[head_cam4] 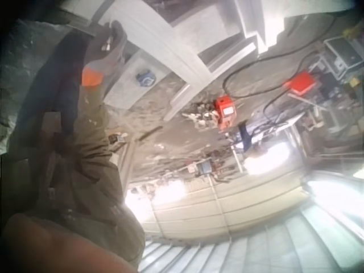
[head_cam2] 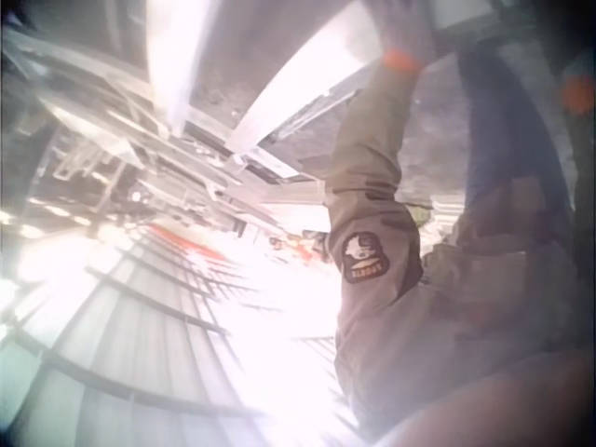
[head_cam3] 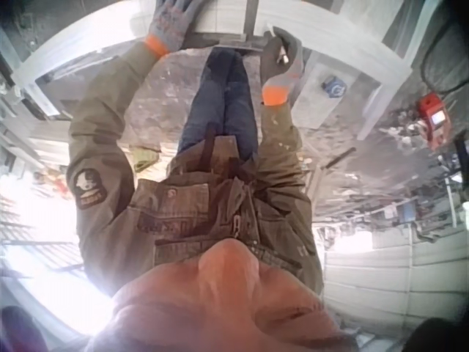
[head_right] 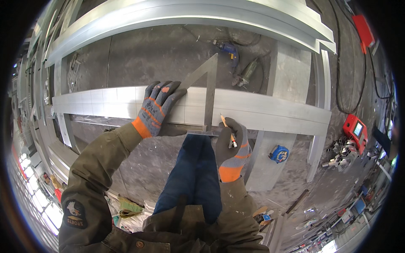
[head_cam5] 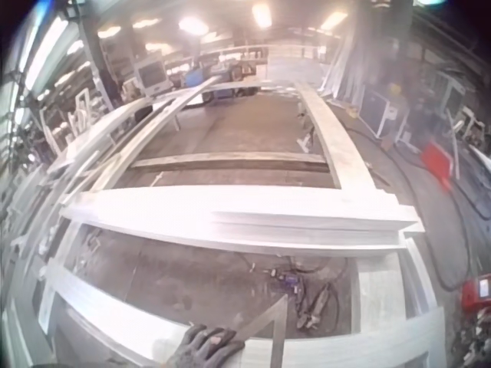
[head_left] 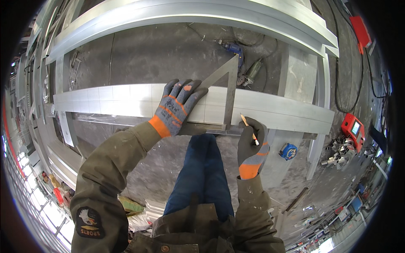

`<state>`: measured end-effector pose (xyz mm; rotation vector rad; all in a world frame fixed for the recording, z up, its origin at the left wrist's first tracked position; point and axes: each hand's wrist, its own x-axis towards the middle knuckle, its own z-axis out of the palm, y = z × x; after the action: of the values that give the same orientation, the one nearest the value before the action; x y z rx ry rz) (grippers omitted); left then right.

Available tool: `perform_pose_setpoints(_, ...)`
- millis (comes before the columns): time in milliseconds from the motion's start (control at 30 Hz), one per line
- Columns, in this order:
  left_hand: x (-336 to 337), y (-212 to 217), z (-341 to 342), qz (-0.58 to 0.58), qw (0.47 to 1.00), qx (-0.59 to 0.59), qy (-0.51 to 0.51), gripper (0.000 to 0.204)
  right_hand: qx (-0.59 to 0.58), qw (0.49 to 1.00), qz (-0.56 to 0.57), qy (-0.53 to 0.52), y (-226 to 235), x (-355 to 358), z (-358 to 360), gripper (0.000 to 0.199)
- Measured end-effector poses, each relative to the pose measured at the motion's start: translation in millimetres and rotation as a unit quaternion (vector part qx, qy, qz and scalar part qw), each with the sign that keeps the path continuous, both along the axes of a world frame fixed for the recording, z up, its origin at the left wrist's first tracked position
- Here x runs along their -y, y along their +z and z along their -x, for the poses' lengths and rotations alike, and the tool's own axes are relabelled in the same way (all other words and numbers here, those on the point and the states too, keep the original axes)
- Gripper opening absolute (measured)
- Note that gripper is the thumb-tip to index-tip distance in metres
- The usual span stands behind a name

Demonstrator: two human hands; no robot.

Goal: The person uses a try square and pencil to mark straight lines on a metal sheet, then uses a tape measure to mark additional points. They handle several cut metal pieces, aligning and stacking them on a workbench.

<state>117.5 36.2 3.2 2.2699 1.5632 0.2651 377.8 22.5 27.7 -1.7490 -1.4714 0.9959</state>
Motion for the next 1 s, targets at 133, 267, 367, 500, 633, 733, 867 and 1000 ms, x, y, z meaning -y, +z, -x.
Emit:
perform_pose_setpoints(133, 0.2, -3.5, 2.1, -0.01, 1.0, 0.003, -0.001, 0.097, 0.008, 1.0, -0.012, 0.012, 1.2, -0.5, 0.3, 0.018)
perform_pose_setpoints(267, 1.5, -6.7, 2.3, -0.023, 0.999, -0.033, -0.005, 0.097, 0.004, 1.0, -0.011, 0.014, 1.0, -0.5, 1.7, 0.018)
perform_pose_setpoints(367, 0.7, -7.5, 0.3, -0.03, 0.998, -0.047, -0.001, 0.1, 0.007, 0.999, -0.033, 0.016, 1.2, 0.2, 3.7, 0.019)
perform_pose_setpoints(500, 1.3, -4.3, -0.7, -0.007, 1.0, -0.008, 0.012, 0.103, -0.006, 0.999, -0.04, 0.031, 0.3, -2.9, 9.0, 0.018)
perform_pose_setpoints(633, 0.7, -3.2, -0.6, 0.002, 1.0, -0.01, 0.012, 0.104, 0.06, 0.991, -0.079, 0.087, -2.4, -11.9, 12.3, 0.016)
perform_pose_setpoints(733, 0.8, -4.1, 0.6, -0.004, 1.0, -0.024, 0.007, 0.103, 0.061, 0.991, -0.079, 0.089, -2.2, -15.7, 14.4, 0.015)
perform_pose_setpoints(867, 3.3, -7.7, 1.3, -0.012, 1.0, -0.006, 0.008, 0.102, 0.071, 0.988, -0.101, 0.095, -2.3, -17.5, 17.7, 0.015)
perform_pose_setpoints(1000, 4.3, -11.5, 2.0, -0.027, 0.999, -0.037, -0.001, 0.101, 0.079, 0.985, -0.106, 0.11, 1.8, -14.9, 14.5, 0.011)
